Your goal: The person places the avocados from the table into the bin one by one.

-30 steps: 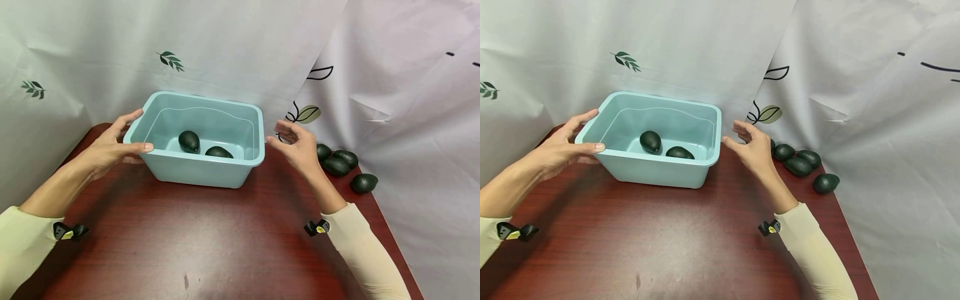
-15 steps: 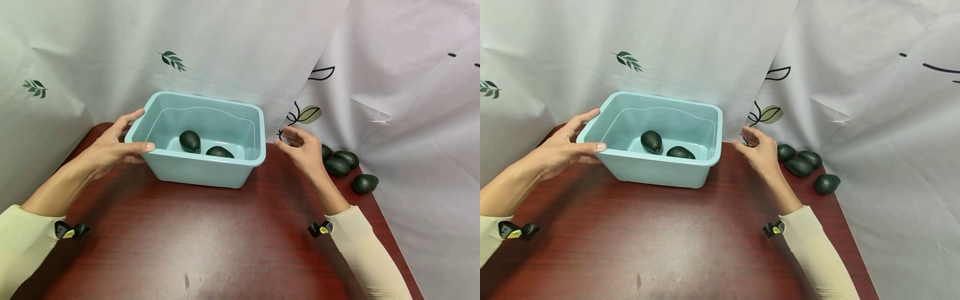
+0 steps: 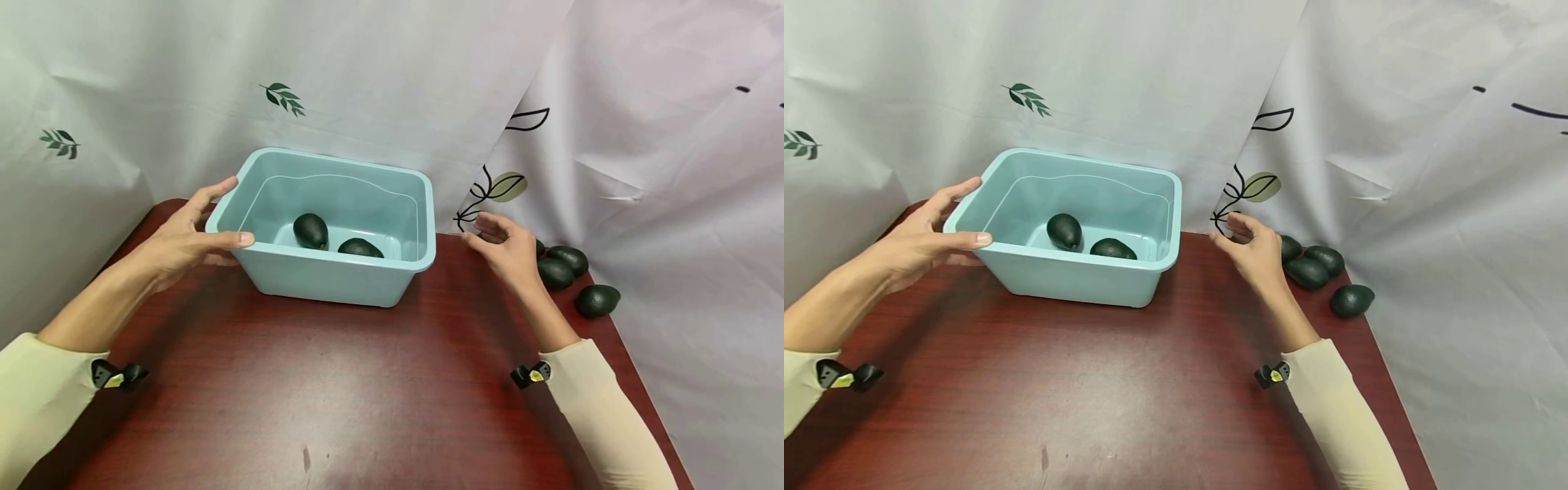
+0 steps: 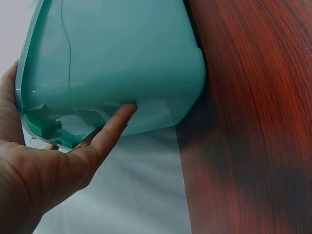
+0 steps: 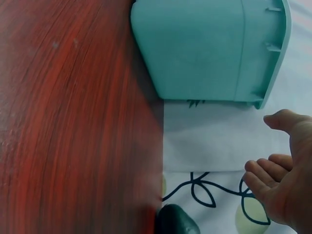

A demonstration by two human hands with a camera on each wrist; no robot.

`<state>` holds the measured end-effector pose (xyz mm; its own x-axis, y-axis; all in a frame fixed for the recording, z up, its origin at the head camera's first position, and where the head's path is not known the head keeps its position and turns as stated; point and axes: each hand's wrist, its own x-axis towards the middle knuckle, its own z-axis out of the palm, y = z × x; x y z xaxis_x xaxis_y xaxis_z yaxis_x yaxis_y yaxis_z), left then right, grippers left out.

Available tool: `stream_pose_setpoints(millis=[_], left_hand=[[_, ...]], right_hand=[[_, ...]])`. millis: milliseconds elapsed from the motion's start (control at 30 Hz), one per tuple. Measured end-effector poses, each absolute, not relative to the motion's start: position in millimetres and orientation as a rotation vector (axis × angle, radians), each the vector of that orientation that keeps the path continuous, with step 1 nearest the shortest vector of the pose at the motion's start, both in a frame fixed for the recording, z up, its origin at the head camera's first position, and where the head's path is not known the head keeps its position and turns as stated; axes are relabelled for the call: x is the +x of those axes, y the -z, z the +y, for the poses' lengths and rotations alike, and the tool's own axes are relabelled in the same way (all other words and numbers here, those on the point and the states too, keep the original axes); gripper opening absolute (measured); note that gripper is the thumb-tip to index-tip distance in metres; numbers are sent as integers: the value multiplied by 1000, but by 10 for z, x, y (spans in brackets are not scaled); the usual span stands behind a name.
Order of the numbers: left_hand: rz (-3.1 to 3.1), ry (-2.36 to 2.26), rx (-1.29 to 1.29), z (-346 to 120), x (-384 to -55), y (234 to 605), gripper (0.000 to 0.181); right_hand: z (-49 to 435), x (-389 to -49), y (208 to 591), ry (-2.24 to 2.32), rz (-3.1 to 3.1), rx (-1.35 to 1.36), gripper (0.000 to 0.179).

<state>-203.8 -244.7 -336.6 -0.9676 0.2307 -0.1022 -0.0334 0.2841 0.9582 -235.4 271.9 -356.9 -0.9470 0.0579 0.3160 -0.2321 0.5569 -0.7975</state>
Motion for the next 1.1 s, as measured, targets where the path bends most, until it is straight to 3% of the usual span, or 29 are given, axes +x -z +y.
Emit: stream_pose_setpoints(millis=[833, 1100], left_hand=[[2331, -1745, 198, -2428, -2031, 3350, 96], [2334, -1741, 186, -2437, -2031, 3358, 96]], right_hand=[[3249, -2146, 3573, -1222, -2550, -33, 63], [3450, -2123, 3613, -1226, -2516, -76, 59]])
